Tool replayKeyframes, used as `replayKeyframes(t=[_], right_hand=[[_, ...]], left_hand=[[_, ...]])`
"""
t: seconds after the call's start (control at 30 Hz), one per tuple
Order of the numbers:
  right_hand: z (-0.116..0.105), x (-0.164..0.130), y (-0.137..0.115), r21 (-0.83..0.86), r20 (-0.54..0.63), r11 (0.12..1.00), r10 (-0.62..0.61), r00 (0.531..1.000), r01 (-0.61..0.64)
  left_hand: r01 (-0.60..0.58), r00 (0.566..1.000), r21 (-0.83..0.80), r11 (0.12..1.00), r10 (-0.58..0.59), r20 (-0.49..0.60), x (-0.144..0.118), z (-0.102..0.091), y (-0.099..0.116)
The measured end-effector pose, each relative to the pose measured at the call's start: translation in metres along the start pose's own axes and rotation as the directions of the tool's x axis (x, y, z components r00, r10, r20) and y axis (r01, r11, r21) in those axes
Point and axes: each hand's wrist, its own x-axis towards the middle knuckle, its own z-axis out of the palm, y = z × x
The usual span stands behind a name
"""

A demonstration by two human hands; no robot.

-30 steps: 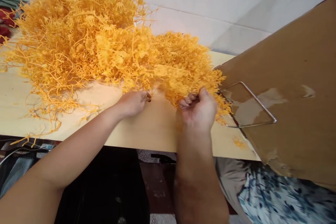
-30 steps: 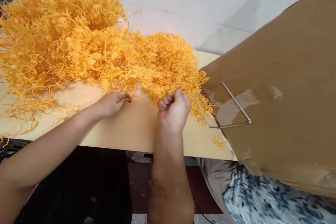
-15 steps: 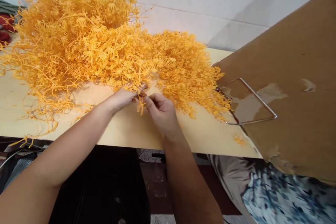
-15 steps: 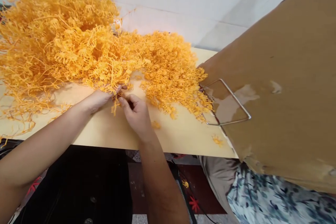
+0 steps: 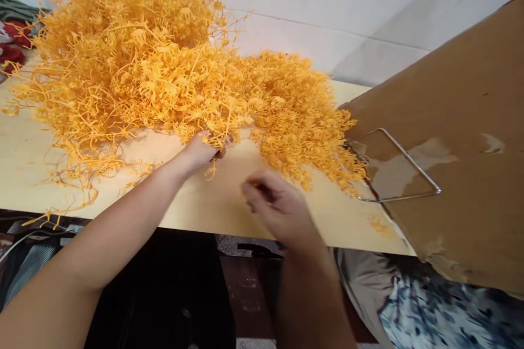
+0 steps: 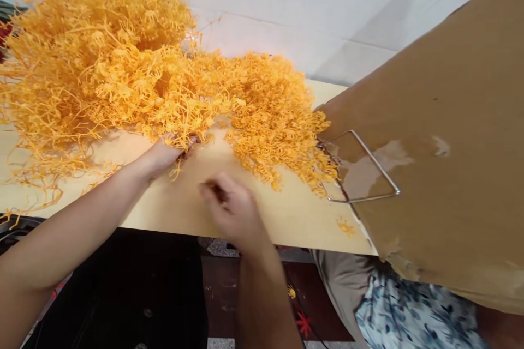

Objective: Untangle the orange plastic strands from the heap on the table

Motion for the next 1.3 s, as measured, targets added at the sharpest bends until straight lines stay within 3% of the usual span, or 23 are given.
replayKeyframes(t=[0.1, 0.17, 0.27, 0.33, 0.4, 0.47, 0.53, 0.6, 0.67, 0.8, 0.93, 1.0, 1.07, 1.2, 1.3], right_hand=[[-0.036, -0.014, 0.034, -0.002, 0.037, 0.964, 0.266, 0.963, -0.266], [-0.054, -0.015, 0.062, -0.027, 0.018, 0.946, 0.325, 0.946, -0.324], [-0.072, -0.002, 0.095, -0.05, -0.281, 0.95, 0.284, 0.917, -0.309], [-0.075, 0.012, 0.102, -0.18, -0.456, 0.941, 0.179, 0.872, -0.287], [-0.07, 0.021, 0.093, -0.368, -0.525, 0.898, 0.015, 0.851, -0.243], [-0.055, 0.024, 0.071, -0.507, -0.519, 0.848, -0.161, 0.84, -0.151], [-0.032, 0.023, 0.042, -0.508, -0.483, 0.861, -0.252, 0.839, -0.035], [-0.007, 0.022, 0.016, -0.366, -0.342, 0.93, -0.173, 0.924, 0.039], [0.013, 0.025, -0.001, -0.295, -0.241, 0.955, -0.094, 0.966, 0.019], [0.027, 0.037, -0.009, -0.281, -0.235, 0.959, -0.031, 0.971, -0.038], [0.021, 0.037, 0.002, -0.202, -0.241, 0.979, -0.042, 0.97, -0.008], [0.017, 0.031, 0.01, -0.109, -0.267, 0.994, -0.004, 0.964, -0.026], [0.014, 0.023, 0.017, 0.043, -0.353, 0.997, 0.076, 0.933, -0.065], [0.013, 0.008, 0.024, 0.328, -0.545, 0.944, 0.219, 0.809, -0.034], [0.014, 0.002, 0.02, 0.41, -0.547, 0.912, 0.251, 0.799, -0.006]], left_hand=[[0.004, 0.999, 0.088, 0.996, -0.008, 0.05, 0.001, -0.001, -0.005], [-0.042, 0.995, 0.179, 0.983, 0.025, 0.098, 0.004, -0.003, -0.011], [-0.189, 0.977, 0.312, 0.931, 0.145, 0.159, 0.007, -0.005, -0.02], [-0.271, 0.96, 0.396, 0.878, 0.215, 0.179, 0.006, -0.006, -0.024], [-0.308, 0.95, 0.474, 0.825, 0.242, 0.195, 0.003, -0.006, -0.024], [-0.311, 0.95, 0.541, 0.781, 0.238, 0.203, 0.0, -0.006, -0.023], [-0.296, 0.955, 0.603, 0.741, 0.218, 0.2, -0.002, -0.004, -0.021], [-0.267, 0.964, 0.659, 0.703, 0.182, 0.196, -0.002, -0.003, -0.02], [-0.237, 0.971, 0.697, 0.676, 0.144, 0.191, -0.002, -0.002, -0.02], [-0.207, 0.978, 0.769, 0.605, 0.113, 0.175, -0.002, 0.0, -0.018], [-0.261, 0.965, 0.855, 0.448, 0.139, 0.222, -0.007, 0.003, -0.009], [-0.209, 0.978, 0.884, 0.418, 0.087, 0.19, -0.007, 0.004, -0.005], [-0.138, 0.99, 0.884, 0.446, 0.032, 0.138, -0.005, 0.002, -0.005], [-0.1, 0.995, 0.79, 0.604, 0.047, 0.091, 0.005, -0.002, -0.013], [-0.127, 0.992, 0.686, 0.717, 0.089, 0.09, 0.011, -0.005, -0.02]])
